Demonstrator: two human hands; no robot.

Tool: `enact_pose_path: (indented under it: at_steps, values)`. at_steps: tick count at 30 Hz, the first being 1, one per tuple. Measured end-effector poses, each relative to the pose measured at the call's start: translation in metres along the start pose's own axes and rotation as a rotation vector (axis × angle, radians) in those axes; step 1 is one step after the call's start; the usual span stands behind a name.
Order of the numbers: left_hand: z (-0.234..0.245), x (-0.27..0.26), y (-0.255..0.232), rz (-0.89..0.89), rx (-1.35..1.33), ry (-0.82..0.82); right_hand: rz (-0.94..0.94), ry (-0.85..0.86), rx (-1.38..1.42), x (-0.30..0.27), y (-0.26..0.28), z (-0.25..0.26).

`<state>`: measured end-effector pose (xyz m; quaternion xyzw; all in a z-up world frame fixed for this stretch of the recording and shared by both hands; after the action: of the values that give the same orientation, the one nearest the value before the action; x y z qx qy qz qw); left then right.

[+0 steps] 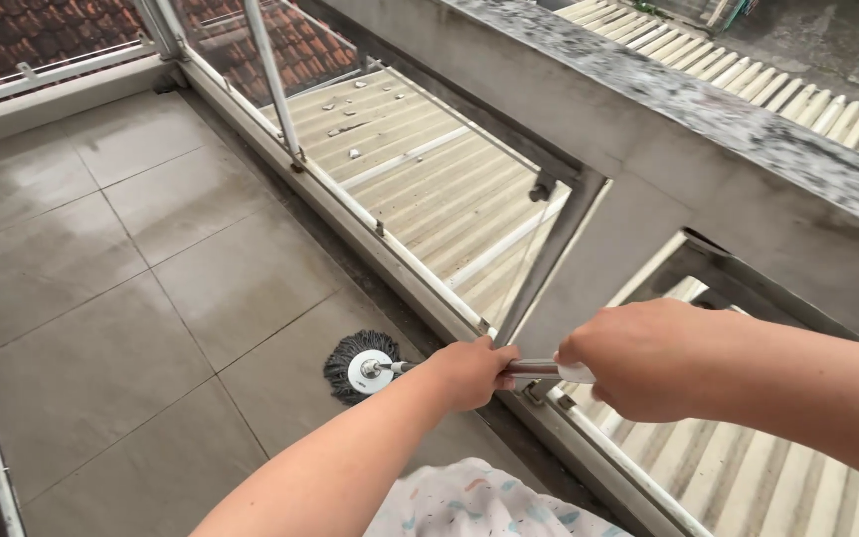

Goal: Mopping the tiled floor of a balcony using a spin mop and bucket.

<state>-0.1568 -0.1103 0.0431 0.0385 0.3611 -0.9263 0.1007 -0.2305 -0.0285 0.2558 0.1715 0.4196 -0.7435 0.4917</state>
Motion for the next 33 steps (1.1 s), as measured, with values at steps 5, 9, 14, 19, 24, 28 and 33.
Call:
enact_pose_path:
  at_steps: [5, 9, 14, 19, 24, 28, 33]
  values:
    - [-0.009, 0.006, 0.01, -0.02, 0.077, -0.086, -0.034, -0.069, 0.019, -0.004, -0.002, -0.003]
    - [-0.003, 0.0, 0.021, 0.054, 0.049, -0.151, 0.006, -0.189, 0.104, 0.005, 0.003, 0.003]
    - [0.0, -0.015, 0.035, 0.135, 0.024, -0.174, 0.046, -0.211, 0.108, 0.017, 0.023, 0.005]
    - [0.0, -0.021, 0.076, 0.192, 0.039, -0.15, 0.101, -0.184, 0.117, 0.052, 0.05, 0.007]
    - [0.016, -0.025, 0.134, 0.263, -0.05, -0.24, 0.151, -0.216, 0.172, 0.095, 0.08, 0.035]
    - [0.043, -0.032, 0.181, 0.266, -0.099, -0.255, 0.16, -0.212, 0.209, 0.121, 0.106, 0.075]
    - [0.084, -0.042, 0.242, 0.227, -0.091, -0.271, 0.131, -0.204, 0.186, 0.146, 0.14, 0.133]
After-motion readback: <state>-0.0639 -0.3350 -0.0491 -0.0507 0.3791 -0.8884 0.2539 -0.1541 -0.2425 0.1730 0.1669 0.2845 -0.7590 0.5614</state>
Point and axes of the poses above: each hand's wrist, its own x-axis towards the middle knuckle, its own z-axis out of the back of the hand, y = z × x, the point moved 3 cm from there along x, towards the middle knuckle, and after that the axes turned 14 degrees about -z, right-handed, at the moved point
